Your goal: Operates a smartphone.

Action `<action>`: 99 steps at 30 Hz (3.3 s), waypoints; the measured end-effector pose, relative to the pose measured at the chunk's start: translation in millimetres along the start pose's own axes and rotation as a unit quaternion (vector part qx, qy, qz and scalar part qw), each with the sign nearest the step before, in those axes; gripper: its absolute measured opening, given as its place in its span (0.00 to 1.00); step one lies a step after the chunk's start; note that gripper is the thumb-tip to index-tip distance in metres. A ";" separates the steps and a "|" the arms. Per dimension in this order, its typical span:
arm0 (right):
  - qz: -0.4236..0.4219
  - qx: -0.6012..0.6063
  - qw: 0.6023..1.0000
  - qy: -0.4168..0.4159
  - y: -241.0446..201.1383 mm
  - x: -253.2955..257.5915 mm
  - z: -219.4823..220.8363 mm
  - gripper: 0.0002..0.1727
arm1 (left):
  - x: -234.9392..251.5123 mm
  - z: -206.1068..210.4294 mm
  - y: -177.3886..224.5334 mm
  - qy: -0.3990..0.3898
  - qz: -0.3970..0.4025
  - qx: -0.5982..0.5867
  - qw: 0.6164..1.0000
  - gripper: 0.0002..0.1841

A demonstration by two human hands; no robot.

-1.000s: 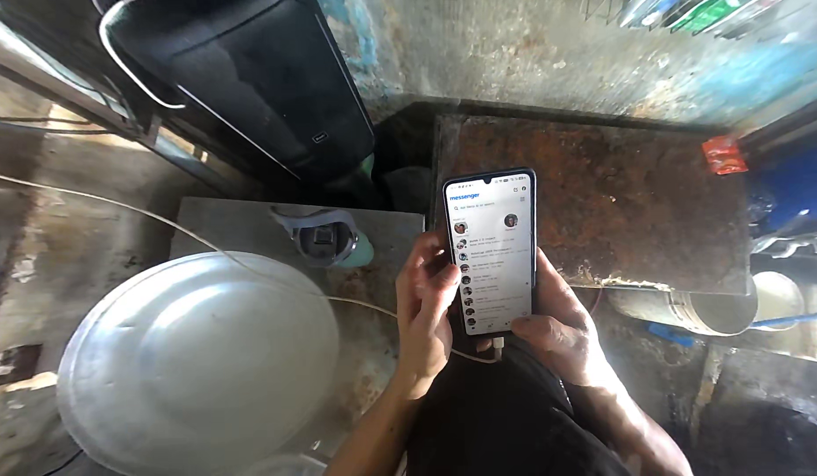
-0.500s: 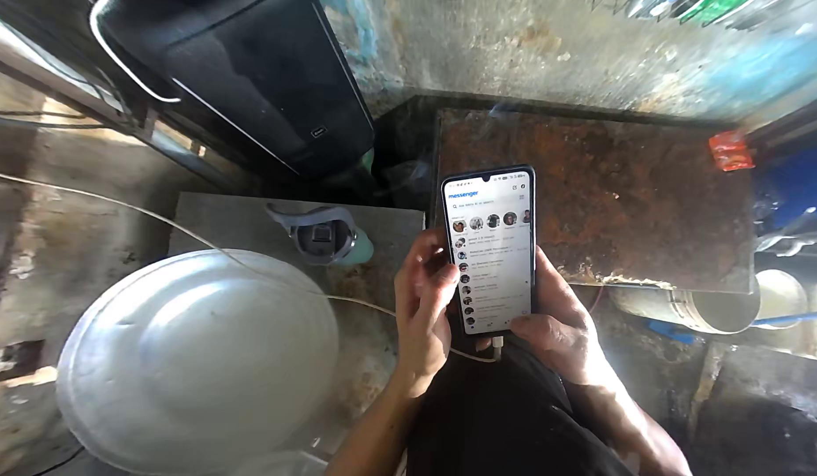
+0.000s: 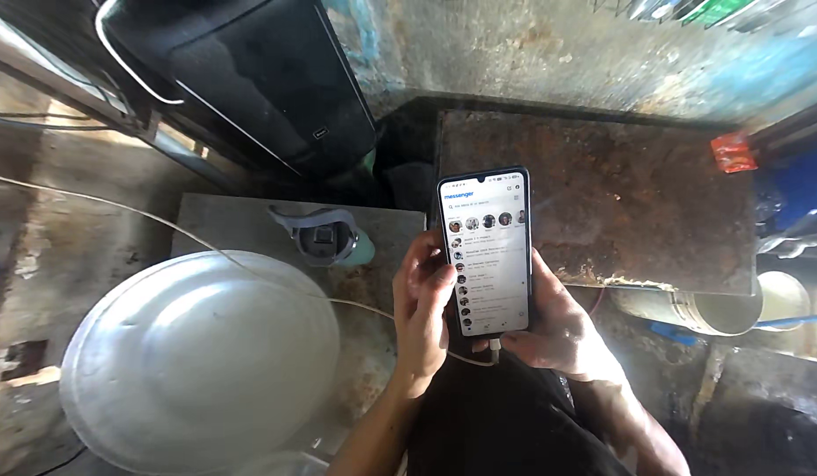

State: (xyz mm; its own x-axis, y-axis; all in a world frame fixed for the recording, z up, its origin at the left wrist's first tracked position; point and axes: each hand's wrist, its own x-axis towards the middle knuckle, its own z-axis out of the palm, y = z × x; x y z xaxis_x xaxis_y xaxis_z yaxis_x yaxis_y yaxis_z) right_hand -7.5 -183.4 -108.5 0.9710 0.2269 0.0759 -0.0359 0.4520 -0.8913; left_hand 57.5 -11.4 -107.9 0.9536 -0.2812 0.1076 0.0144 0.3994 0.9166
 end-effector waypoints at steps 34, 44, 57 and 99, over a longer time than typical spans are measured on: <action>-0.001 0.027 1.000 0.014 6.1 1.2 -4.8 0.36 | 1.5 0.9 0.1 0.001 0.004 0.015 1.000 0.13; -0.014 -0.019 0.996 0.085 9.1 3.5 3.0 0.31 | 2.2 -0.9 1.4 -0.009 -0.003 0.031 0.999 0.15; 0.001 -0.015 0.997 0.074 6.4 5.0 6.8 0.33 | 0.9 -3.4 -1.4 -0.002 -0.013 0.042 0.999 0.16; -0.013 -0.076 0.992 0.105 6.8 3.2 11.1 0.31 | -1.2 -1.1 -2.1 -0.011 0.011 0.036 0.999 0.15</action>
State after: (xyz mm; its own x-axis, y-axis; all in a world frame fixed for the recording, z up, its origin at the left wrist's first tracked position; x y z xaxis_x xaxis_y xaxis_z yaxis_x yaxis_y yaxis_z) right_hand -7.3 -170.0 -109.3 0.9995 0.0259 0.0190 0.0098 0.3171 -0.9484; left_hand 56.7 -10.9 -110.3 0.9466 -0.2924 0.1359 -0.0294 0.3413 0.9395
